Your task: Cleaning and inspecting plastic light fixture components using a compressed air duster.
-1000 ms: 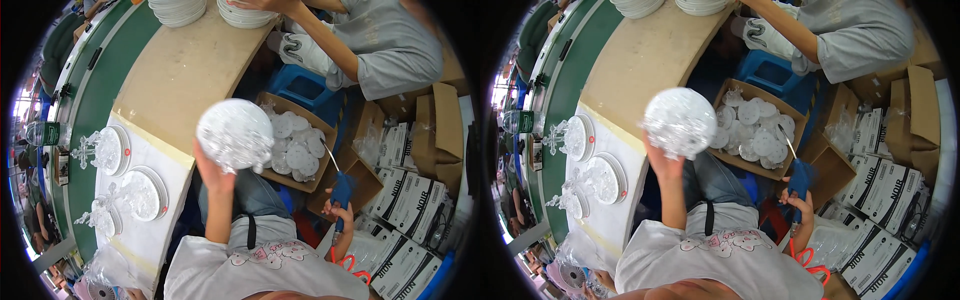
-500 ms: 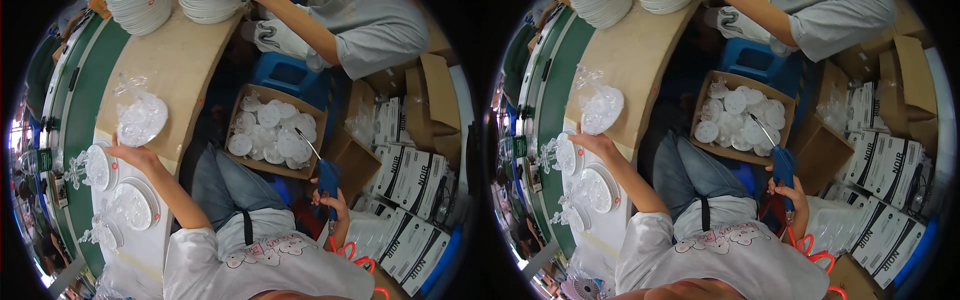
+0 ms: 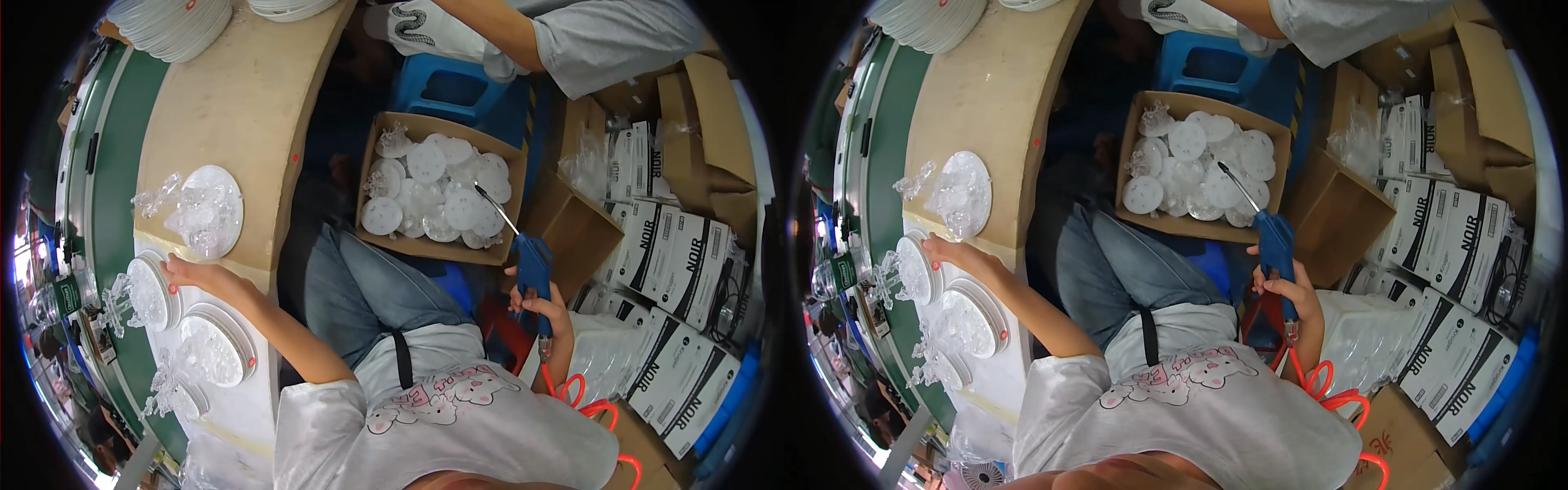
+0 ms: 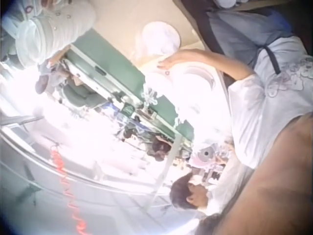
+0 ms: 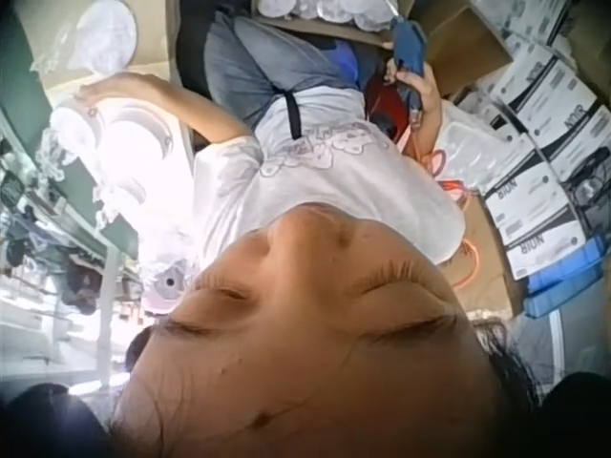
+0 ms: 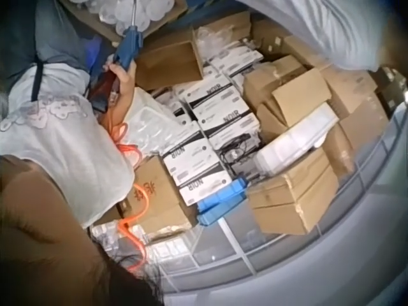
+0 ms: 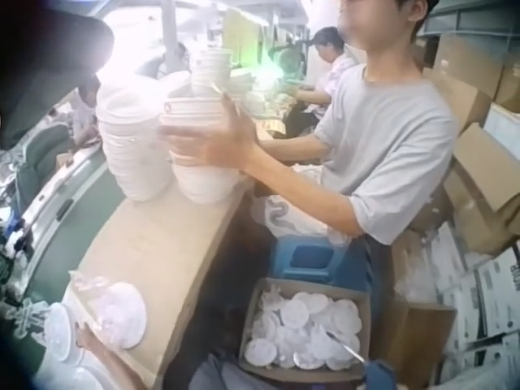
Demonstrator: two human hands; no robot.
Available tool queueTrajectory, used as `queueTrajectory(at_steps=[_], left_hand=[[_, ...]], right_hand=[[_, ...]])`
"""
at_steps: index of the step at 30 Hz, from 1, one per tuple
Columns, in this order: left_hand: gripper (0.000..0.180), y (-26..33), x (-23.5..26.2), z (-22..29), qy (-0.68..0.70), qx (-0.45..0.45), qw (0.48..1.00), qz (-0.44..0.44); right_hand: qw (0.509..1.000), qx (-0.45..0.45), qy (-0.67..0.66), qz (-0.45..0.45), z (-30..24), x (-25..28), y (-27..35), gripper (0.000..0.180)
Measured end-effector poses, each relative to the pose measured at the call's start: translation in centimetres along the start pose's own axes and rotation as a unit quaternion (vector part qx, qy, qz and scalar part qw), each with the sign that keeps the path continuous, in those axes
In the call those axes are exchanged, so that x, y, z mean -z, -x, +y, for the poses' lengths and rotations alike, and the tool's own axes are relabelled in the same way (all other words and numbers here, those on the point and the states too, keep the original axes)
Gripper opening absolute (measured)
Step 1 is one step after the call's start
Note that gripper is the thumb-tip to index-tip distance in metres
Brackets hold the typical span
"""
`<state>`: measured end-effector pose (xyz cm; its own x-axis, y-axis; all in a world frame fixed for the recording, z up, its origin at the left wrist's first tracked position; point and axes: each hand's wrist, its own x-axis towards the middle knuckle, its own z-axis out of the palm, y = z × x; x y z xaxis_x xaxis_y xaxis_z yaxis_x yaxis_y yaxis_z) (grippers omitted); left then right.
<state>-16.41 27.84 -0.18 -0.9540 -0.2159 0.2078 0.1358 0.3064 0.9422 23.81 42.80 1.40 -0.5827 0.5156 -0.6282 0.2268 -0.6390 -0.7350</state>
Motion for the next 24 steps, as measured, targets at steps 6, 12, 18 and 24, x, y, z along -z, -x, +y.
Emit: queueTrajectory(at_steps=[6, 12, 18, 24], left_hand=[[0.060, 3.8, 0.5, 0.7, -0.116, -0.253, 0.960, 0.014], [0.075, 13.7, -1.5, -0.1, -0.014, -0.317, 0.915, -0.249], [0.079, 20.2, -2.9, -0.7, -0.083, -0.324, 0.838, -0.432], [0.081, 23.1, -3.5, -0.7, -0.119, -0.323, 0.787, -0.512]], right_hand=[[0.999, 0.007, -0.043, -0.016, 0.3, 1.0, 0.1, 0.055], [0.999, -0.017, -0.013, 0.026, 2.1, 3.6, 0.5, 0.057], [0.999, -0.013, 0.035, 0.029, 4.5, 5.6, 1.5, 0.050], [0.998, -0.013, 0.017, 0.057, 5.8, 6.1, 2.4, 0.045]])
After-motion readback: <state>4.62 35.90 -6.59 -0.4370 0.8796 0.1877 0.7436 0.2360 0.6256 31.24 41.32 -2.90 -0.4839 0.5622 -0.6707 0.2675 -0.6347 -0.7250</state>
